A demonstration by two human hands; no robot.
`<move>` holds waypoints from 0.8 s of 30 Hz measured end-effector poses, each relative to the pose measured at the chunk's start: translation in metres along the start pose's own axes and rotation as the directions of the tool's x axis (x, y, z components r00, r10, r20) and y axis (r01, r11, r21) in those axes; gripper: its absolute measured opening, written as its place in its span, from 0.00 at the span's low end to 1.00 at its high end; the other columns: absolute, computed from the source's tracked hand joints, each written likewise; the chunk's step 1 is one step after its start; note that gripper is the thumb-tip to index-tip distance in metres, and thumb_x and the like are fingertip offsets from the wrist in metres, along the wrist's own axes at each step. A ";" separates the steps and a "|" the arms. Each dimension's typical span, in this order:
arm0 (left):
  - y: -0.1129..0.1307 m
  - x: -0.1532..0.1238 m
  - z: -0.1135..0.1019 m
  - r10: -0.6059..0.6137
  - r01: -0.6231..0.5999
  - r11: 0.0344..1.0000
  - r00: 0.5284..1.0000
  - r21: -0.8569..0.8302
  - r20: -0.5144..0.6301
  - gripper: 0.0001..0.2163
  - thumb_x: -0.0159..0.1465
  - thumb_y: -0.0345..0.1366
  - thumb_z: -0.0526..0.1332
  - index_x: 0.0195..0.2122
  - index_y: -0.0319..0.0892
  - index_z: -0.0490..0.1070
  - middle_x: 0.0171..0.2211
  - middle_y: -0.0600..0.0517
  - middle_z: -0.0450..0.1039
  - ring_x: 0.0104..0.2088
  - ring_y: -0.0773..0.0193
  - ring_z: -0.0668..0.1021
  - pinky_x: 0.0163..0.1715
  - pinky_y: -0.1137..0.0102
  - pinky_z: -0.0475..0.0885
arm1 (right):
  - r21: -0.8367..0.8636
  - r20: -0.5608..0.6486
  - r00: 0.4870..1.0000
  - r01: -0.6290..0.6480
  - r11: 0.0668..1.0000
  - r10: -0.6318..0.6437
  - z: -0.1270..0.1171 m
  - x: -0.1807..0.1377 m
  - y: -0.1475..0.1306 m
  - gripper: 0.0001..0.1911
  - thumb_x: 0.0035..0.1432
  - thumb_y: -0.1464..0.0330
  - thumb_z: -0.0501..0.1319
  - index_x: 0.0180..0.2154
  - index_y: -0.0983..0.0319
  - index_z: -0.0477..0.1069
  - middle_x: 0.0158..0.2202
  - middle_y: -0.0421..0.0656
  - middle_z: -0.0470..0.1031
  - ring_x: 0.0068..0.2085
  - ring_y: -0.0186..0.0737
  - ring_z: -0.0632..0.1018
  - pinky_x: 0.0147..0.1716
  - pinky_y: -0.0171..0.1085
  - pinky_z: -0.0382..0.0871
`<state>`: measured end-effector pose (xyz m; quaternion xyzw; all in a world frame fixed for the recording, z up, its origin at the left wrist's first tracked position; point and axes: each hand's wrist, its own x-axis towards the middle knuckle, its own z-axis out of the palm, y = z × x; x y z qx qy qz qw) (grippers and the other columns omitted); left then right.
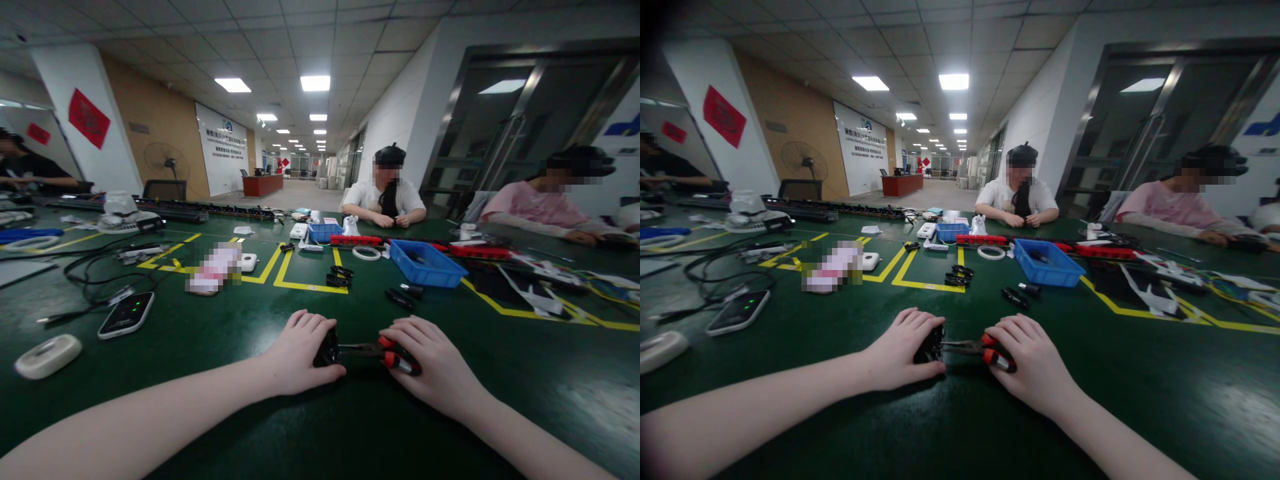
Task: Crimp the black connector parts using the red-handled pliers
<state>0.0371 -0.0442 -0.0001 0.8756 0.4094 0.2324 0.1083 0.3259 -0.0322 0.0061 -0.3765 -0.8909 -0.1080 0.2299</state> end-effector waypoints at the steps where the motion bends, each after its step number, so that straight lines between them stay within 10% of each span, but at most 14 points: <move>1: 0.000 0.000 0.000 0.000 0.000 1.000 1.000 -0.007 -0.002 0.33 0.61 0.50 0.65 0.63 0.42 0.59 0.58 0.42 0.68 0.60 0.46 0.69 0.65 0.47 0.55 | 0.006 0.002 1.000 0.001 1.000 -0.001 0.001 0.000 0.000 0.20 0.52 0.67 0.64 0.49 0.56 0.73 0.46 0.46 0.79 0.50 0.53 0.77 0.52 0.57 0.70; 10: 0.000 -0.001 -0.001 0.094 -0.091 0.995 0.991 -0.035 0.093 0.32 0.61 0.37 0.61 0.66 0.40 0.56 0.66 0.40 0.59 0.66 0.47 0.62 0.67 0.49 0.55 | 0.021 0.010 1.000 -0.015 1.000 0.015 0.003 -0.003 0.003 0.20 0.54 0.66 0.64 0.50 0.56 0.73 0.47 0.46 0.78 0.50 0.53 0.77 0.54 0.58 0.69; 24: 0.003 0.003 -0.003 0.005 -0.007 1.000 0.996 0.024 0.090 0.15 0.62 0.47 0.67 0.39 0.42 0.70 0.42 0.51 0.72 0.42 0.56 0.73 0.42 0.62 0.68 | 0.057 0.103 0.992 -0.080 0.995 0.074 -0.004 0.001 -0.006 0.20 0.52 0.69 0.65 0.49 0.58 0.73 0.47 0.46 0.78 0.47 0.49 0.78 0.46 0.48 0.74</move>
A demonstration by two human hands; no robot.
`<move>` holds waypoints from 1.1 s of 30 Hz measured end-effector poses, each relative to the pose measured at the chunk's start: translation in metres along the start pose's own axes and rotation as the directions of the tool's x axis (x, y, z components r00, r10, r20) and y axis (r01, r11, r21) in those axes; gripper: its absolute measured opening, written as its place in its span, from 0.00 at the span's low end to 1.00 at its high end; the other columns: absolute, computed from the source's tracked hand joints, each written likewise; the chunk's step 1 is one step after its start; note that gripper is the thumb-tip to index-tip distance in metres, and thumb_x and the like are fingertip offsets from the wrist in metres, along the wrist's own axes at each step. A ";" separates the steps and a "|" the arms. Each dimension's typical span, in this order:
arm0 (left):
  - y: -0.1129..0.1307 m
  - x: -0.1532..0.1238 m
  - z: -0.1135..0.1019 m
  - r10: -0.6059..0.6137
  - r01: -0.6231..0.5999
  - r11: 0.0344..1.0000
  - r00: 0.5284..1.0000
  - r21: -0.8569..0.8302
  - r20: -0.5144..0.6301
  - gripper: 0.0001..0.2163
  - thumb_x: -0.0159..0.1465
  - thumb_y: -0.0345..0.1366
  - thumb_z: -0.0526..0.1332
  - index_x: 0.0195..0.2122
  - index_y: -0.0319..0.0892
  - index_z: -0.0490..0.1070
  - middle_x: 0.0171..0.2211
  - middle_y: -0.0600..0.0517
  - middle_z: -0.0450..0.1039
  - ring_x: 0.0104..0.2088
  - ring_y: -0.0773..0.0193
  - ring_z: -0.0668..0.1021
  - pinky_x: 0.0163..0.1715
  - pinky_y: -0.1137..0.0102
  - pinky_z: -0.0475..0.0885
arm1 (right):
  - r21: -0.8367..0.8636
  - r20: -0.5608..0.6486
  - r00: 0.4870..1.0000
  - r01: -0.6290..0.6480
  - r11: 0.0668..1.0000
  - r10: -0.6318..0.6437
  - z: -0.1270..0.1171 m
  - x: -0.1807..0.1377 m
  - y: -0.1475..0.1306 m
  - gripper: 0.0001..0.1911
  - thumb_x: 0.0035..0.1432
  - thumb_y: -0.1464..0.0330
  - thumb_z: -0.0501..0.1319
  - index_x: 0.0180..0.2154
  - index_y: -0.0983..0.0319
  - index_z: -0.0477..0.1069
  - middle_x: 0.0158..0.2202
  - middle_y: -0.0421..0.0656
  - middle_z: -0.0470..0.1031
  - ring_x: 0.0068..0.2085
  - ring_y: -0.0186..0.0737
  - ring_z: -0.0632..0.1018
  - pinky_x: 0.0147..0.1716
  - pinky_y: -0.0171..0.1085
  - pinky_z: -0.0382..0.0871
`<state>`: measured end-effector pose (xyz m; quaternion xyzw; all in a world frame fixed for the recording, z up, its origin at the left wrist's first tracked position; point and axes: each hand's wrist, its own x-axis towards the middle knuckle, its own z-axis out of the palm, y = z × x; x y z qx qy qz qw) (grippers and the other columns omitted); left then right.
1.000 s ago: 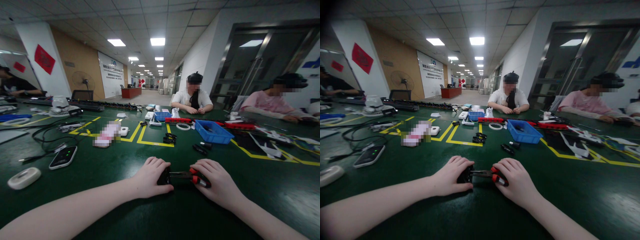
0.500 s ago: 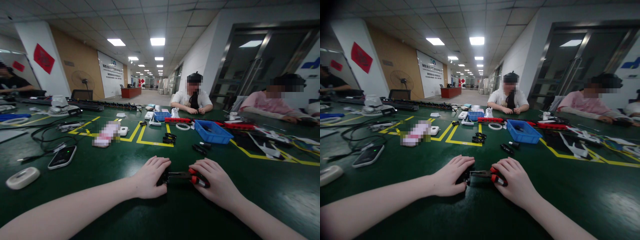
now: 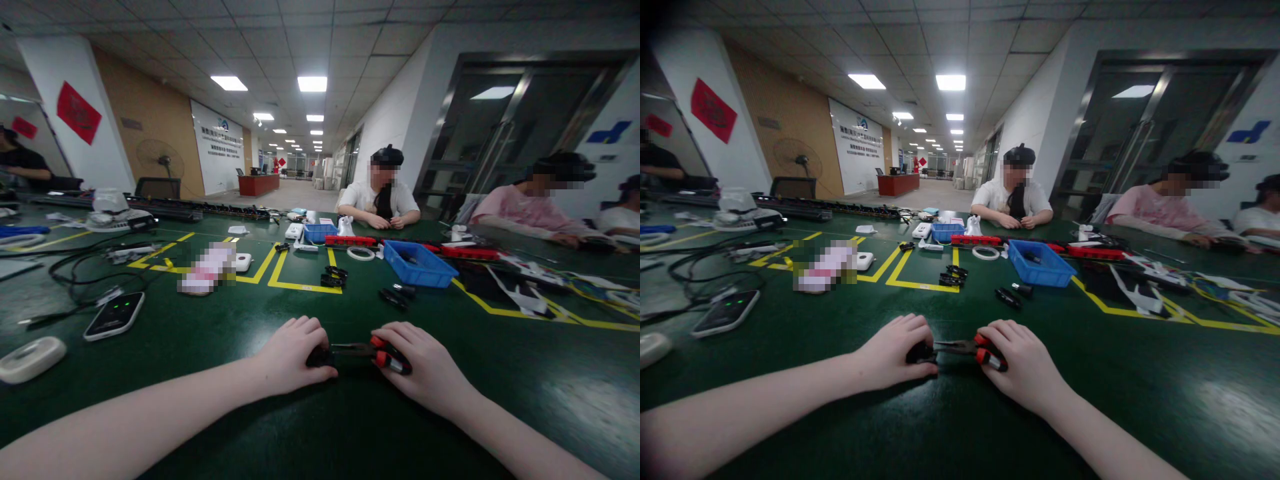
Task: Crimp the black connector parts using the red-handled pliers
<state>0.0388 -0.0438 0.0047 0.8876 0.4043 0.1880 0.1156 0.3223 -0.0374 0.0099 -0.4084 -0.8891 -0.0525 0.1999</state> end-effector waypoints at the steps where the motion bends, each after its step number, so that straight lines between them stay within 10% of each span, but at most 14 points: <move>1: 0.000 0.000 0.000 0.002 -0.002 1.000 1.000 -0.003 0.003 0.15 0.62 0.47 0.67 0.38 0.42 0.69 0.41 0.51 0.72 0.42 0.57 0.73 0.41 0.63 0.68 | -0.001 0.010 1.000 -0.004 1.000 0.004 0.000 0.000 -0.001 0.20 0.52 0.69 0.65 0.49 0.58 0.73 0.47 0.46 0.78 0.47 0.49 0.78 0.45 0.47 0.74; 33: 0.001 -0.005 -0.001 0.004 0.005 0.983 0.999 -0.181 0.047 0.19 0.55 0.30 0.59 0.49 0.43 0.62 0.49 0.47 0.68 0.48 0.53 0.71 0.52 0.56 0.68 | 0.020 0.038 0.999 0.034 0.999 -0.034 -0.004 0.000 -0.007 0.21 0.58 0.54 0.66 0.48 0.59 0.71 0.44 0.48 0.77 0.42 0.48 0.77 0.39 0.46 0.72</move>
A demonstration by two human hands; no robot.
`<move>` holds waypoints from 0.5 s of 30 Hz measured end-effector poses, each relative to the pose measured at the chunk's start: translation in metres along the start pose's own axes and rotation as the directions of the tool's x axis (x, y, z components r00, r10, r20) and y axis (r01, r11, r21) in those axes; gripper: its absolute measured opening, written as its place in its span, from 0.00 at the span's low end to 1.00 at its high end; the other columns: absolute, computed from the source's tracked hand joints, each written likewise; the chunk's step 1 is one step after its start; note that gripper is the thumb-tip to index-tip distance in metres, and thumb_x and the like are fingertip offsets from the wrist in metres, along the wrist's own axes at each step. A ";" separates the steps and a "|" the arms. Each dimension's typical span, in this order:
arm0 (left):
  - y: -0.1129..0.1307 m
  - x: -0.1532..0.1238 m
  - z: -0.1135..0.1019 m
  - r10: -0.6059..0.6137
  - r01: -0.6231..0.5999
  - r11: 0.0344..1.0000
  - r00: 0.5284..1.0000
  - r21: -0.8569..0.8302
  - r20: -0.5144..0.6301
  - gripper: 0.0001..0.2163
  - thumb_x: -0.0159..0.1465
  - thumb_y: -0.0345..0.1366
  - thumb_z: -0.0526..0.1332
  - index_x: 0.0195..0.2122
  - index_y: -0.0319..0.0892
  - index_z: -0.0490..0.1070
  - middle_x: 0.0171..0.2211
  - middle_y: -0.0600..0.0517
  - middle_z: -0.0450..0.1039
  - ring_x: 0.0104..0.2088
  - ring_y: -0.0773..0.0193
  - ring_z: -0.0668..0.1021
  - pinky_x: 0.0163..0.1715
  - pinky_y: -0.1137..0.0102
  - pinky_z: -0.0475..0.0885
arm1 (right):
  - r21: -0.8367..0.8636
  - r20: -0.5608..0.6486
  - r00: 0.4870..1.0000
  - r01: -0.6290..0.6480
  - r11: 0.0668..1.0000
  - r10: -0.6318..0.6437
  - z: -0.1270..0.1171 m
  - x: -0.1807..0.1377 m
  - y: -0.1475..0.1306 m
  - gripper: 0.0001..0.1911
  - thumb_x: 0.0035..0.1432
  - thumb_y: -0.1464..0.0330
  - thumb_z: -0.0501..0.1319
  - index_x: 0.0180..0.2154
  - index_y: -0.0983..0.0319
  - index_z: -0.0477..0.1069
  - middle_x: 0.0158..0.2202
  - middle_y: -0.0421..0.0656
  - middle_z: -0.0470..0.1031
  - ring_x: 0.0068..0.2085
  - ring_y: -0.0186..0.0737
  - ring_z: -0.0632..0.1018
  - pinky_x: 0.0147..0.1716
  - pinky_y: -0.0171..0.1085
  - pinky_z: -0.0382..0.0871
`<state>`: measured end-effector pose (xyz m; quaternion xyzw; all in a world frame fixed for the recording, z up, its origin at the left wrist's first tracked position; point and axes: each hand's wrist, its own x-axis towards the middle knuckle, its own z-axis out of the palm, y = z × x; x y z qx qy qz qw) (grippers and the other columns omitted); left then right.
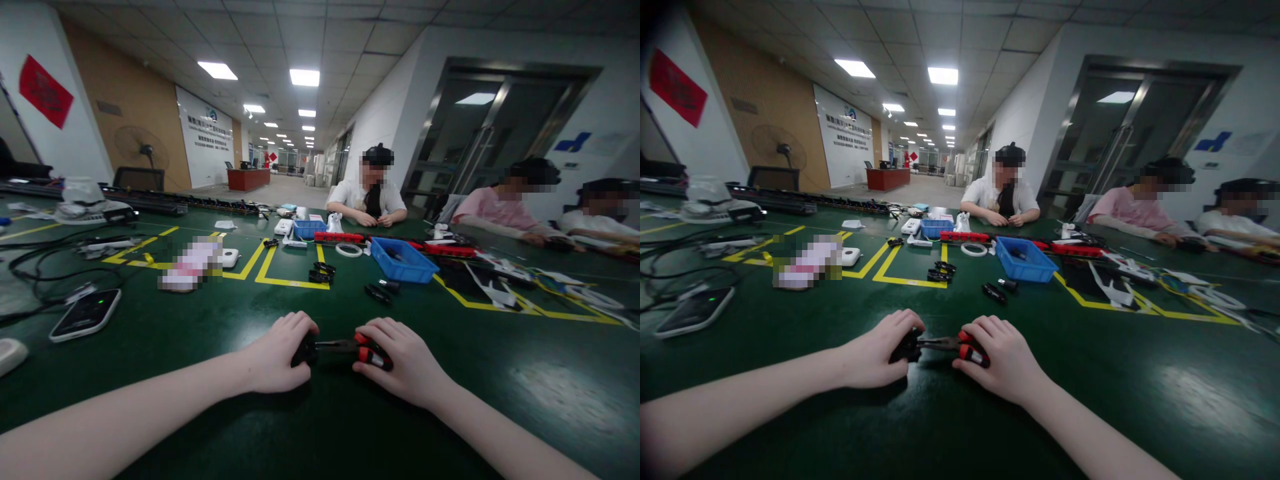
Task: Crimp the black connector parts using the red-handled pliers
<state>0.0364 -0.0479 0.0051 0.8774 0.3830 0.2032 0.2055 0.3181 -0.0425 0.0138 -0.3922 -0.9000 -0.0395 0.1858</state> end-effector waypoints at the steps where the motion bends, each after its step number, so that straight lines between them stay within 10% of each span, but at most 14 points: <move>1: 0.002 -0.001 -0.001 0.004 -0.004 1.000 1.000 0.005 0.001 0.19 0.55 0.30 0.59 0.49 0.43 0.62 0.49 0.47 0.68 0.48 0.53 0.71 0.52 0.56 0.68 | 0.002 0.005 1.000 -0.006 1.000 0.006 0.000 0.000 0.000 0.20 0.59 0.55 0.65 0.48 0.59 0.71 0.45 0.48 0.77 0.42 0.48 0.77 0.39 0.46 0.72; 15: -0.003 0.001 0.000 0.036 -0.035 0.999 0.999 -0.030 0.008 0.15 0.60 0.31 0.59 0.50 0.42 0.65 0.51 0.45 0.67 0.50 0.53 0.71 0.53 0.56 0.70 | 0.060 0.063 0.997 -0.051 0.997 0.048 -0.004 0.001 -0.004 0.18 0.65 0.62 0.58 0.54 0.60 0.66 0.52 0.52 0.72 0.50 0.51 0.73 0.48 0.51 0.69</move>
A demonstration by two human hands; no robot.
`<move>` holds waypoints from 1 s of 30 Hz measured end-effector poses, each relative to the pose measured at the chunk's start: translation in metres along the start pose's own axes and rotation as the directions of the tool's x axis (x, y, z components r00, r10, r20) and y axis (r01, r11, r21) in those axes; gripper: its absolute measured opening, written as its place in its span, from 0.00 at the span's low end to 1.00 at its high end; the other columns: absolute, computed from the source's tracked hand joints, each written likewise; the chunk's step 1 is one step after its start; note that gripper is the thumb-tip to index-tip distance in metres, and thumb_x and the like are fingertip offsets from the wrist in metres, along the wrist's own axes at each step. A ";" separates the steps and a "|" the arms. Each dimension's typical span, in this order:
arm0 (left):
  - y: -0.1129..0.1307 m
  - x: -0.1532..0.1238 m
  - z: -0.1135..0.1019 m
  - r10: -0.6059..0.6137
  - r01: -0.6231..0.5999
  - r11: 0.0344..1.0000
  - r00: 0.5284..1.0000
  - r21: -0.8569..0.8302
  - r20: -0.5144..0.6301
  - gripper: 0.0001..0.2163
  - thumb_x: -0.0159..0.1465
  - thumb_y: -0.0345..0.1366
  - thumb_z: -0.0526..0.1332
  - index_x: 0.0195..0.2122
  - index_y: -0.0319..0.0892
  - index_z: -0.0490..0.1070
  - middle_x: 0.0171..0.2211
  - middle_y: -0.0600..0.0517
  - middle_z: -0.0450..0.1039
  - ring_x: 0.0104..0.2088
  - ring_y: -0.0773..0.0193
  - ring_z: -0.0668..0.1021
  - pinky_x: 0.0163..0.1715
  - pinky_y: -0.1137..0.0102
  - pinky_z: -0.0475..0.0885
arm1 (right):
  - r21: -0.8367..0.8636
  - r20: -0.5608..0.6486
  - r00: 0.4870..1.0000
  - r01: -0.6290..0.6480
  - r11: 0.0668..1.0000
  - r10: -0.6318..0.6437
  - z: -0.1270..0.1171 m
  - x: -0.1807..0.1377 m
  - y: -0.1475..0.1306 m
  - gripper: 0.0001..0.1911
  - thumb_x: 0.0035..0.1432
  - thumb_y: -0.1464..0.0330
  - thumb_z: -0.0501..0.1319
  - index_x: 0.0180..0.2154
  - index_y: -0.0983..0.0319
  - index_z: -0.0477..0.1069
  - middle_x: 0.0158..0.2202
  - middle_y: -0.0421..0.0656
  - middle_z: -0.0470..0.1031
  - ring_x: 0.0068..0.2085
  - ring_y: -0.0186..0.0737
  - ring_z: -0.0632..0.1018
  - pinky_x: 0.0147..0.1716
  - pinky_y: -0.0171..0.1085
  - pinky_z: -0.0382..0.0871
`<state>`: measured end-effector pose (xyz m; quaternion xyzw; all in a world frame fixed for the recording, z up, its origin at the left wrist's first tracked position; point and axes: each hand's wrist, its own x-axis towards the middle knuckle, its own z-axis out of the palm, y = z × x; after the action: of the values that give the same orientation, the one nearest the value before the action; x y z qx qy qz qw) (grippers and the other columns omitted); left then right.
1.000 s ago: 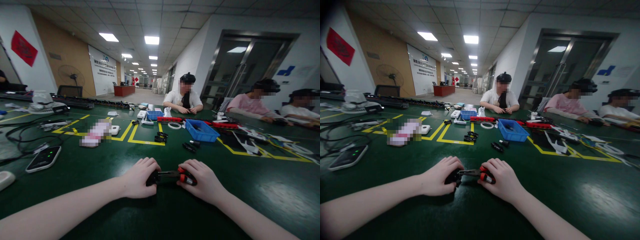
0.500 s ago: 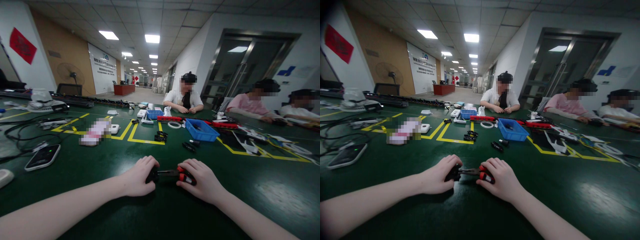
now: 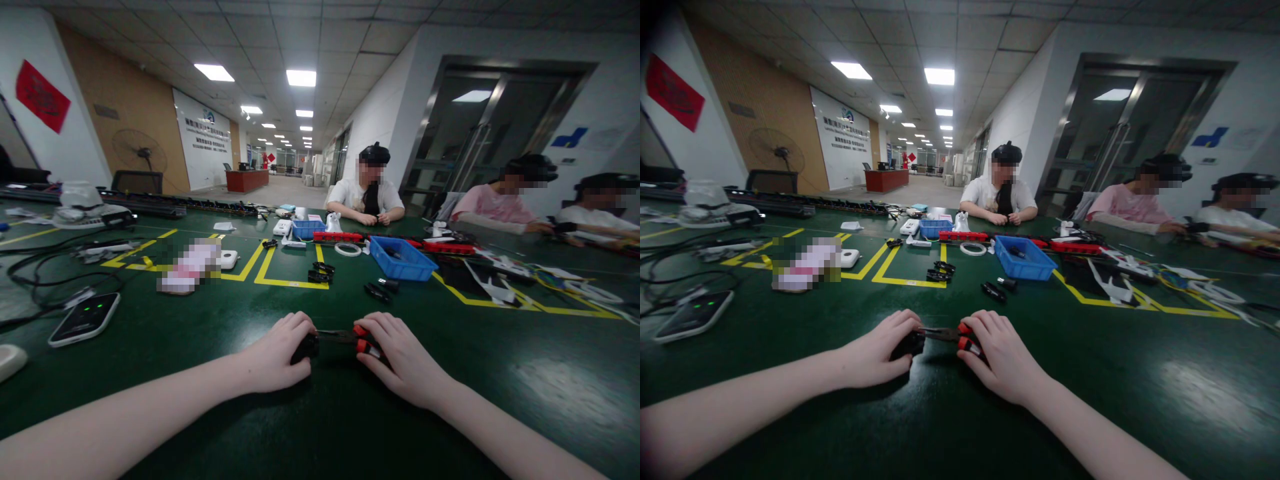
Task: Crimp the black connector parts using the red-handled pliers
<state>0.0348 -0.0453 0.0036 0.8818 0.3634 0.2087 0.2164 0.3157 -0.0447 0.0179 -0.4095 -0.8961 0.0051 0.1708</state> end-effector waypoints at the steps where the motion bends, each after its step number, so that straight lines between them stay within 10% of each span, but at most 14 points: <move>1: 0.000 0.000 0.000 0.000 0.000 1.000 1.000 -0.003 0.000 0.15 0.61 0.31 0.59 0.50 0.42 0.66 0.51 0.45 0.67 0.50 0.53 0.71 0.53 0.56 0.70 | 0.001 0.001 1.000 0.004 1.000 -0.004 0.000 0.000 0.000 0.18 0.65 0.62 0.58 0.54 0.60 0.66 0.52 0.52 0.72 0.50 0.51 0.73 0.48 0.51 0.70; 30: 0.003 0.001 -0.002 0.034 -0.034 0.999 0.999 0.017 -0.012 0.16 0.67 0.38 0.61 0.56 0.43 0.67 0.49 0.46 0.73 0.48 0.55 0.75 0.50 0.60 0.72 | -0.055 -0.029 0.996 0.088 0.995 -0.090 0.002 -0.002 -0.001 0.16 0.62 0.60 0.62 0.49 0.60 0.69 0.44 0.48 0.76 0.41 0.46 0.77 0.40 0.45 0.73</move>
<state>0.0358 -0.0461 0.0073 0.8883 0.3514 0.2149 0.2033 0.3159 -0.0466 0.0150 -0.3736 -0.9105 -0.0331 0.1742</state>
